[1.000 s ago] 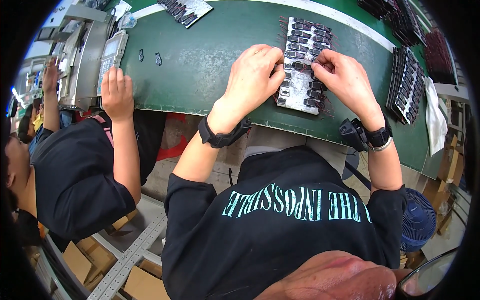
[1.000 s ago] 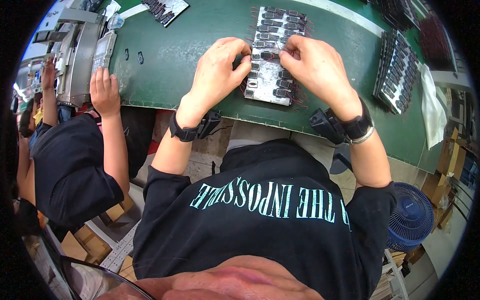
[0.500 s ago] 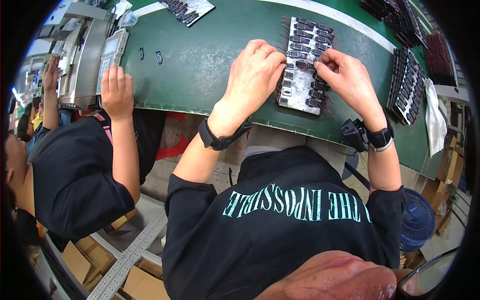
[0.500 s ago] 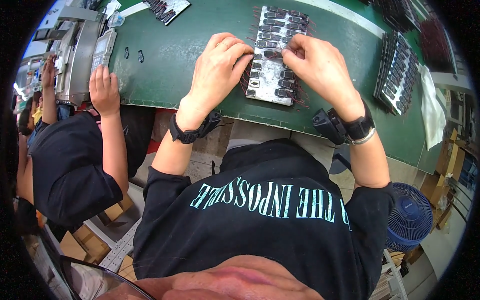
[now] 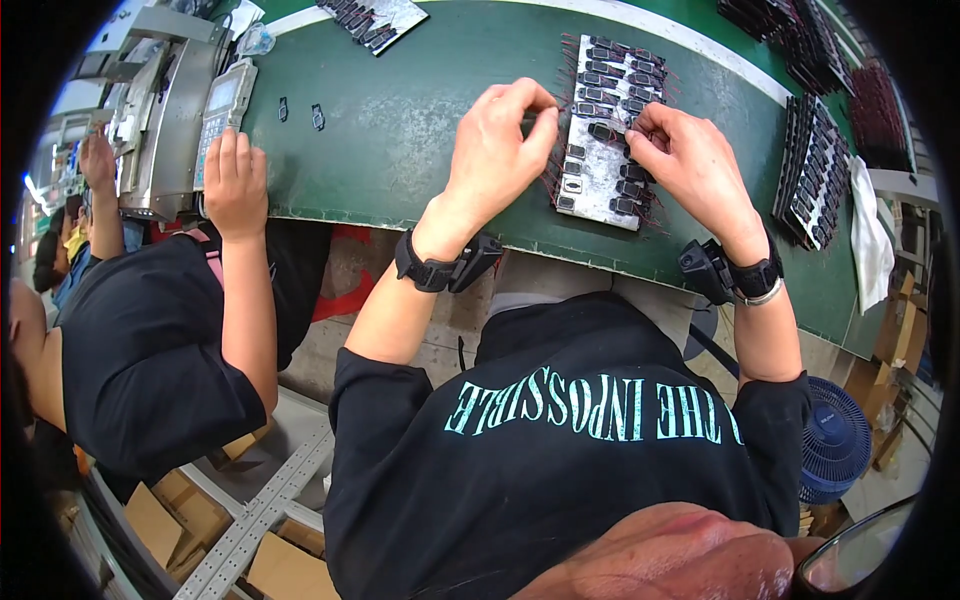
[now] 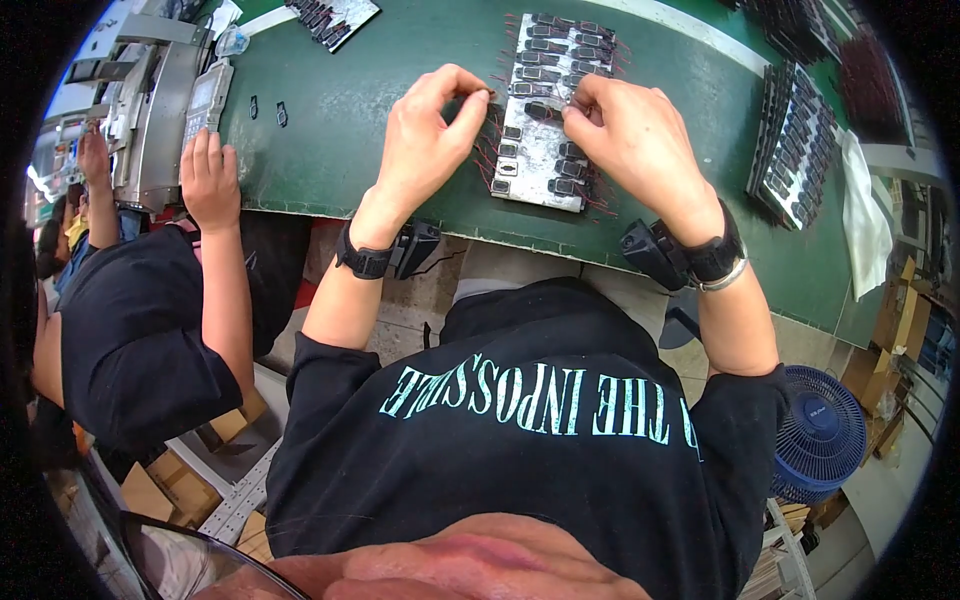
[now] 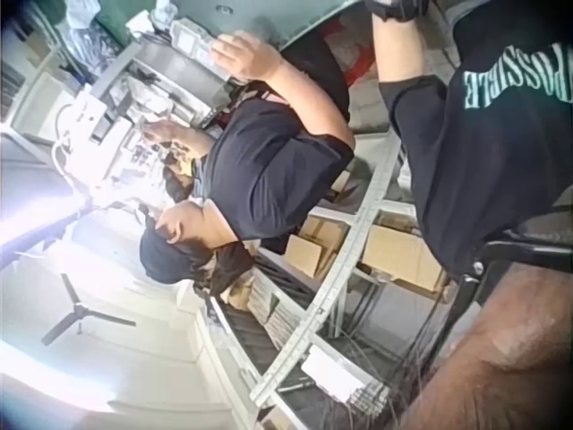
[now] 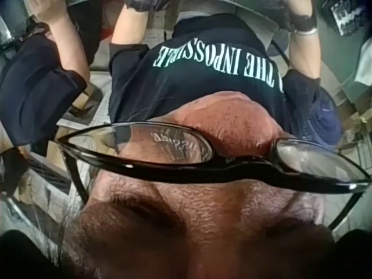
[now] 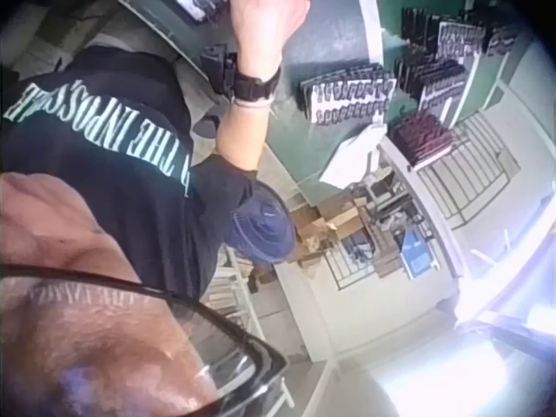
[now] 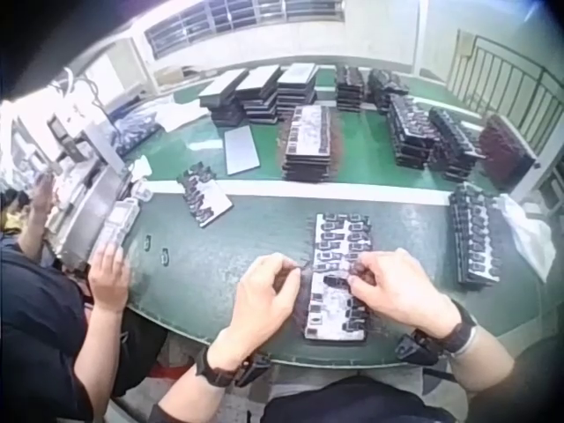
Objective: The person picks up a speaker from a tray, presses a black adhesive strip onto it by hand, and returns the speaker to the tray, repeating this for several speakers before stacking the tray.
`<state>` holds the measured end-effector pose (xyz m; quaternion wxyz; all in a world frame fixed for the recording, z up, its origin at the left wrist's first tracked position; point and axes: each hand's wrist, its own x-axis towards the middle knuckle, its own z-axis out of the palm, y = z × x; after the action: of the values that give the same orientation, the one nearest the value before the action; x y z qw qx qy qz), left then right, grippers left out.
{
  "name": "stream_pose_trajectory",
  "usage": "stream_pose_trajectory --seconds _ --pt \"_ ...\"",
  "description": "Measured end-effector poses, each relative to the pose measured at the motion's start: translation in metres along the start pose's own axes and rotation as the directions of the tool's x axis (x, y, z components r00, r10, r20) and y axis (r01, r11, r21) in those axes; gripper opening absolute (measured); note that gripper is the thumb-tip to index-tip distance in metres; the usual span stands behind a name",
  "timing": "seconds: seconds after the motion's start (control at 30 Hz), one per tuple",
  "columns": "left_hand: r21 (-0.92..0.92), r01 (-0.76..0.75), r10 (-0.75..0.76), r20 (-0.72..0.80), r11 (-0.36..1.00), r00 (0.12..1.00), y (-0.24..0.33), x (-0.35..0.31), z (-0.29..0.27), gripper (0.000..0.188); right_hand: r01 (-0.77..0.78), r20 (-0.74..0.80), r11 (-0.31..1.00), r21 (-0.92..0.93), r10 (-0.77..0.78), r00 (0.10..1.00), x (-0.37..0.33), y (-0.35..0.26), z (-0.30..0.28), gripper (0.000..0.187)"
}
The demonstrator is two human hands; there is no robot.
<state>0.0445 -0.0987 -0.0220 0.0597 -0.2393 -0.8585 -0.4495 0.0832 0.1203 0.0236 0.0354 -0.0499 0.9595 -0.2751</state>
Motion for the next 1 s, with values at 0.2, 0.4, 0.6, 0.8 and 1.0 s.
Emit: stream_pose_trajectory --seconds 0.2,0.4,0.6,0.8,1.0 --pt "-0.064 0.012 -0.024 -0.2 0.998 0.98 -0.004 -0.002 0.002 0.011 0.071 0.022 0.996 0.046 -0.072 0.997 0.007 -0.005 0.001 0.023" --pt "-0.107 0.054 -0.074 -0.191 0.993 0.979 -0.001 -0.008 0.003 0.009 0.123 0.013 0.992 -0.042 -0.122 0.992 0.013 -0.002 0.006 0.023" --pt "-0.029 -0.029 0.022 -0.223 0.999 0.975 -0.003 -0.012 -0.003 0.01 0.211 -0.088 0.958 -0.194 -0.231 0.969 0.013 -0.001 0.011 0.021" --pt "0.204 -0.064 0.11 -0.223 0.977 0.969 -0.013 -0.033 -0.028 0.007 0.108 -0.116 0.994 0.03 -0.104 0.988 -0.001 0.003 -0.012 0.02" --pt "0.488 -0.025 0.124 -0.171 0.873 0.978 -0.026 -0.056 -0.033 0.015 -0.006 -0.098 0.955 0.296 0.037 0.995 -0.007 0.013 -0.012 0.023"
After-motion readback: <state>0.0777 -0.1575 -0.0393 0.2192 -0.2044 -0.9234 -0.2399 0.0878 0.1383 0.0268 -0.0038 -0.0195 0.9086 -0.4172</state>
